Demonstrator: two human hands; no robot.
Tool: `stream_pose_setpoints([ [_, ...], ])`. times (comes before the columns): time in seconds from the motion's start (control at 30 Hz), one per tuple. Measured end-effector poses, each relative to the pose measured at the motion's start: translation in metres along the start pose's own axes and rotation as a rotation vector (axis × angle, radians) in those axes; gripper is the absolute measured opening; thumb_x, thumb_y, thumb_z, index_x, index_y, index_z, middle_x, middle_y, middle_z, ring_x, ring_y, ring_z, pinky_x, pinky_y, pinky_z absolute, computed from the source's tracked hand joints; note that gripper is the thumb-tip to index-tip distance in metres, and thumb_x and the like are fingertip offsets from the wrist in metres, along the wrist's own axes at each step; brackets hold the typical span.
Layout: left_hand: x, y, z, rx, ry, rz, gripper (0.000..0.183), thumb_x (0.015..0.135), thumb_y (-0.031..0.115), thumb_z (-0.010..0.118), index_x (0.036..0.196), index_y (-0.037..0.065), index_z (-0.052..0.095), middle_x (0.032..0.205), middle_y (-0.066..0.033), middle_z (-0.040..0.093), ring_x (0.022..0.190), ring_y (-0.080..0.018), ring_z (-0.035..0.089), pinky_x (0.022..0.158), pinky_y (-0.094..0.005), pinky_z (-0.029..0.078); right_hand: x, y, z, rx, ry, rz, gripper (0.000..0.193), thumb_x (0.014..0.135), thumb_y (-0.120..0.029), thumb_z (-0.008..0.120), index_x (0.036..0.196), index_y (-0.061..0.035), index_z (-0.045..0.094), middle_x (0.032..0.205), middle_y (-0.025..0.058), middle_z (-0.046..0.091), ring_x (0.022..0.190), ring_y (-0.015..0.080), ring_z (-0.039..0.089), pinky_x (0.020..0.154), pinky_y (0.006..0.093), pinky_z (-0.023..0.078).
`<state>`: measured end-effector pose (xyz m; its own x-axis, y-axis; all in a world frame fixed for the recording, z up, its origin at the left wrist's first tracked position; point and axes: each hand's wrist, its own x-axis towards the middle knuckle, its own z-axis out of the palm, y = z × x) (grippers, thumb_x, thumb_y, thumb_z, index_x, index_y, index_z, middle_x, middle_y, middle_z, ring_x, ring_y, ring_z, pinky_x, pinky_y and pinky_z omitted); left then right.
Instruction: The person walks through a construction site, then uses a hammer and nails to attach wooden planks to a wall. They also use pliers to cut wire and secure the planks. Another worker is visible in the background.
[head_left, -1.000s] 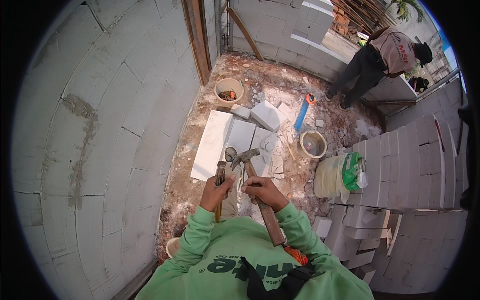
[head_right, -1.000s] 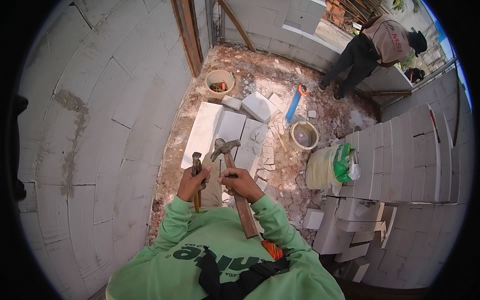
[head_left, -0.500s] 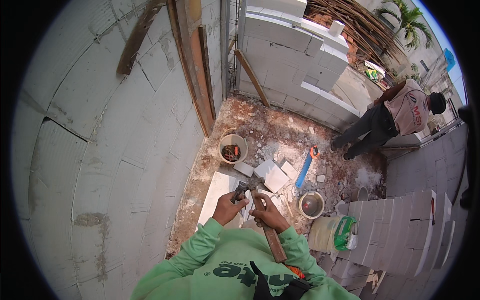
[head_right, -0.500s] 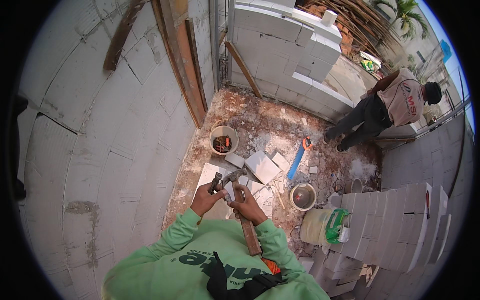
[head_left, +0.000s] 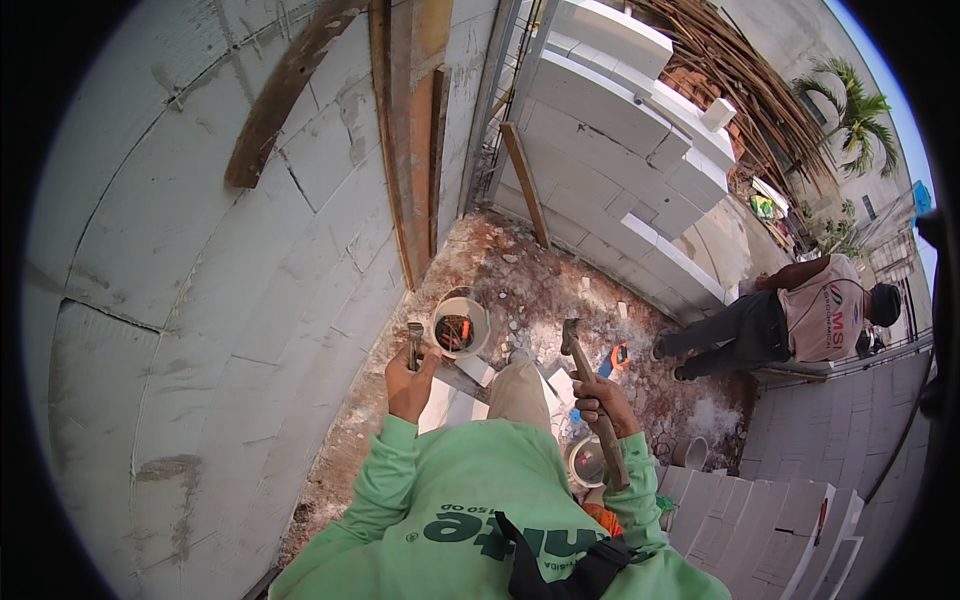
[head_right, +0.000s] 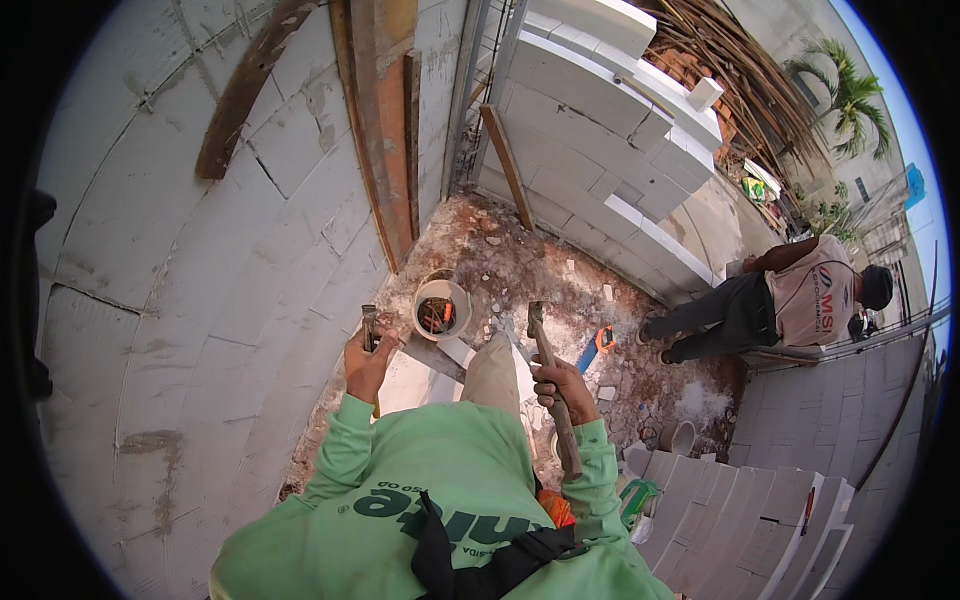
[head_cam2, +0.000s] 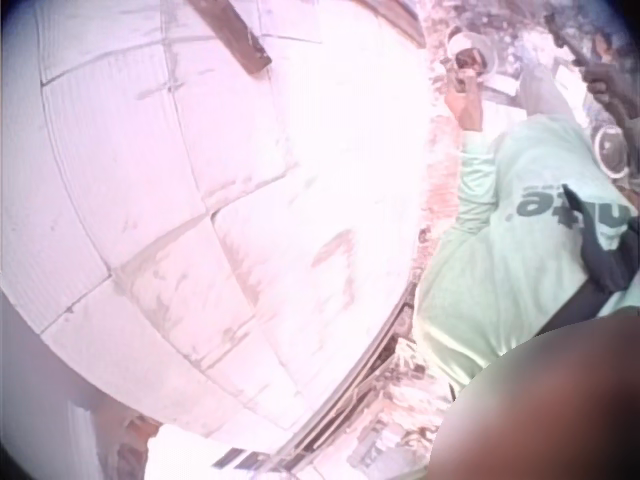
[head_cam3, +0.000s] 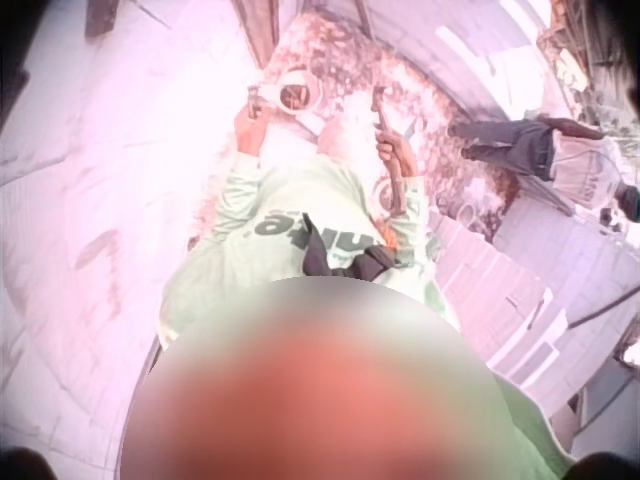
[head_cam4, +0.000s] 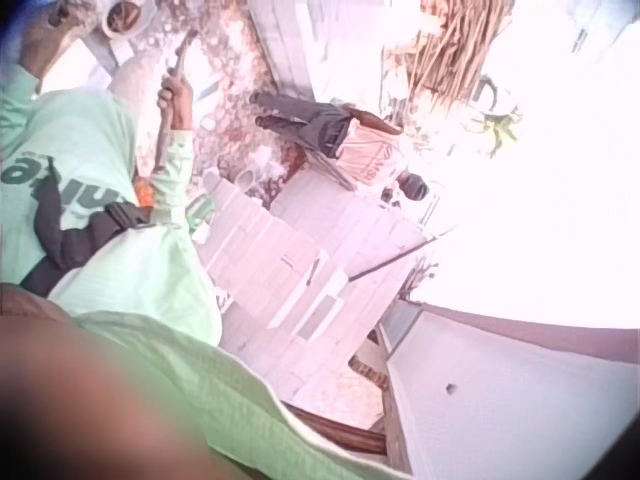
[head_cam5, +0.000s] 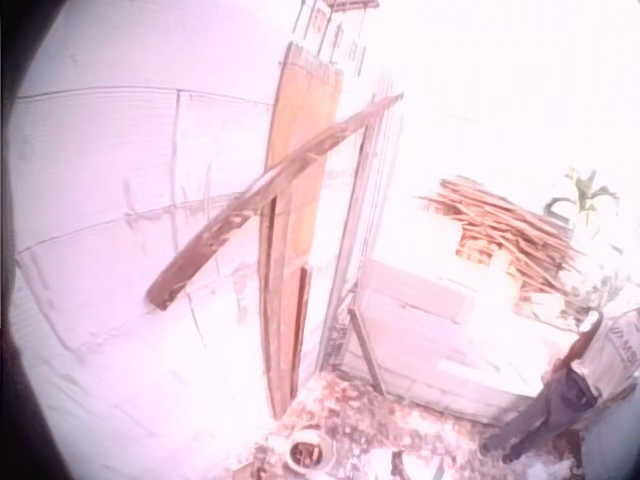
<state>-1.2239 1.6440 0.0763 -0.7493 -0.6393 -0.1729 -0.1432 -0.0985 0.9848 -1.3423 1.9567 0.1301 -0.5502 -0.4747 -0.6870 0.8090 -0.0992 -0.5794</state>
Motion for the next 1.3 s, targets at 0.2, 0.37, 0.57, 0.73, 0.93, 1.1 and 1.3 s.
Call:
stream_pose_setpoints([
  [0.2,0.072,-0.011,0.045,0.070,0.256,0.057,0.018,0.091,0.015,0.068,0.094,-0.002,0.066,0.078,-0.0056,0.066,0.072,-0.0119,0.058,0.068,-0.0279,0.047,0.084,-0.067,-0.035,0.006,-0.122,-0.018,0.034,0.095,-0.012,0.055,0.127,-0.0050,0.045,0.079,0.0009,0.048,0.051,0.0065,0.041,0.040,0.0237,0.036],
  [0.37,0.185,-0.050,0.120,0.150,0.504,0.174,0.017,0.091,0.015,0.065,0.093,-0.001,0.066,0.075,-0.0049,0.064,0.068,-0.0116,0.057,0.064,-0.0288,0.046,0.219,-0.174,-0.105,-0.430,-0.112,0.195,0.021,0.099,-0.019,0.054,0.118,-0.0088,0.051,0.076,0.0004,0.048,0.051,0.0085,0.042,0.042,0.0251,0.035],
  [0.57,0.353,-0.052,0.231,0.127,0.668,0.107,0.023,0.094,0.020,0.062,0.099,-0.002,0.068,0.083,-0.0105,0.069,0.077,-0.0178,0.062,0.074,-0.0326,0.049,0.374,-0.299,-0.132,-0.901,-0.209,0.065,0.020,0.095,-0.018,0.061,0.107,-0.0046,0.052,0.070,-0.0011,0.048,0.049,0.0093,0.045,0.044,0.0270,0.037],
  [0.73,0.444,0.018,0.247,0.179,0.804,0.430,0.031,0.094,0.021,0.062,0.114,-0.003,0.065,0.095,-0.0127,0.070,0.088,-0.0202,0.064,0.083,-0.0329,0.048,0.397,-0.404,-0.092,-0.807,-0.354,0.014,0.043,0.096,-0.018,0.061,0.134,-0.0046,0.048,0.070,-0.0022,0.046,0.051,0.0081,0.044,0.045,0.0265,0.037],
  [0.93,0.530,0.048,0.233,0.340,0.956,0.476,0.033,0.094,0.022,0.062,0.117,-0.003,0.063,0.092,-0.0106,0.067,0.084,-0.0184,0.062,0.081,-0.0312,0.048,0.435,-0.425,-0.060,-0.914,-0.405,-0.487,0.059,0.091,-0.014,0.068,0.142,-0.0057,0.041,0.076,-0.0010,0.052,0.062,0.0106,0.047,0.056,0.0274,0.042],
  [1.1,0.559,0.038,0.243,0.282,0.992,0.394,0.032,0.095,0.021,0.062,0.117,-0.003,0.062,0.090,-0.0067,0.064,0.080,-0.0153,0.057,0.077,-0.0295,0.046,0.474,-0.424,-0.069,-0.999,-0.398,-0.666,0.016,0.084,-0.004,0.067,0.098,-0.0019,0.059,0.074,0.0053,0.058,0.067,0.0125,0.053,0.062,0.0291,0.045],
  [1.3,0.581,0.025,0.261,0.179,1.081,0.288,0.026,0.096,0.023,0.062,0.104,-0.002,0.060,0.087,-0.0034,0.060,0.080,-0.0127,0.053,0.074,-0.0276,0.044,0.517,-0.424,-0.048,-1.162,-0.350,-0.362,0.016,0.087,-0.014,0.067,0.097,-0.0025,0.060,0.065,0.0111,0.056,0.057,0.0168,0.052,0.056,0.0342,0.044],
])
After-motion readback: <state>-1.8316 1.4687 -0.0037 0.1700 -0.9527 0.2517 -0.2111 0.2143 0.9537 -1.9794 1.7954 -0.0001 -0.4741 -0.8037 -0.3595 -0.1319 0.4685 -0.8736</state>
